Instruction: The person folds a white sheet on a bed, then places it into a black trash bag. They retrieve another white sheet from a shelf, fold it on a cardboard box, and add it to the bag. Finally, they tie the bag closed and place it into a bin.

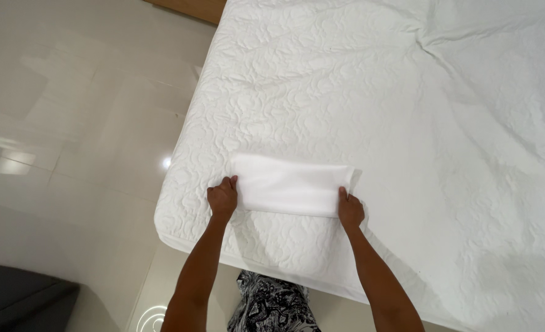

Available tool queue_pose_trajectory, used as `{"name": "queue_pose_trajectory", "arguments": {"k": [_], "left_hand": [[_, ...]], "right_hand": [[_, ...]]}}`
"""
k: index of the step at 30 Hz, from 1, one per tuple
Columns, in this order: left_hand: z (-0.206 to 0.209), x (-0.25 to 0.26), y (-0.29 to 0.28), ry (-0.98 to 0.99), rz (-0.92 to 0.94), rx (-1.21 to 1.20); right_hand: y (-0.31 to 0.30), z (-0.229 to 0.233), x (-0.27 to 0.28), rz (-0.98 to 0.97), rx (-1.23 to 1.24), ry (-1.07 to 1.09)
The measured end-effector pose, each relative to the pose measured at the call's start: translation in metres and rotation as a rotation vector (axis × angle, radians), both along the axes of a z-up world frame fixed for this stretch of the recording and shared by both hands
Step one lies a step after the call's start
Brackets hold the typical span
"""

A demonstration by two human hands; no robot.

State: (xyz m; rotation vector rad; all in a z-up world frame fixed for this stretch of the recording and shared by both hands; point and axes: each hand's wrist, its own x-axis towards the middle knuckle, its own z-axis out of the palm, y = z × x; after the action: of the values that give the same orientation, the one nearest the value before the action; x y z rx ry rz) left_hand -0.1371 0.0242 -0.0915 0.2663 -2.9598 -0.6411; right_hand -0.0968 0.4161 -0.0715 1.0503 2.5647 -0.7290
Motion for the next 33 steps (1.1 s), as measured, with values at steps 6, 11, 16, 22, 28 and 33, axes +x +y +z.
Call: {"name": "queue_pose_trajectory", "arguments": {"k": [6, 11, 16, 22, 28, 33], "left_hand": [[0.019, -0.002, 0.022, 0.011, 0.222, -0.147], [0.027, 0.023, 0.130, 0.314, -0.503, -0.214], [0.025, -0.010, 0.154, 0.033, -0.542, -0.080], [0.008, -0.006, 0.147, 0.041, -0.448, -0.087], [-0.008, -0.006, 0.146, -0.003, -0.456, -0.075], [-0.020, -0.004, 0.145, -0.192, -0.601, -0.395]], "right_hand": [[-0.004, -0.014, -0.006, 0.048, 0.192, 0.014], [-0.002, -0.019, -0.006, 0.050, 0.161, 0.001], [-0.001, -0.019, -0.001, 0.056, 0.178, 0.017], [-0.009, -0.006, -0.003, -0.195, -0.256, 0.330], [-0.021, 0.051, -0.013, -0.243, -0.847, 0.272], [-0.103, 0.085, -0.035, -0.163, -0.787, 0.105]]}}
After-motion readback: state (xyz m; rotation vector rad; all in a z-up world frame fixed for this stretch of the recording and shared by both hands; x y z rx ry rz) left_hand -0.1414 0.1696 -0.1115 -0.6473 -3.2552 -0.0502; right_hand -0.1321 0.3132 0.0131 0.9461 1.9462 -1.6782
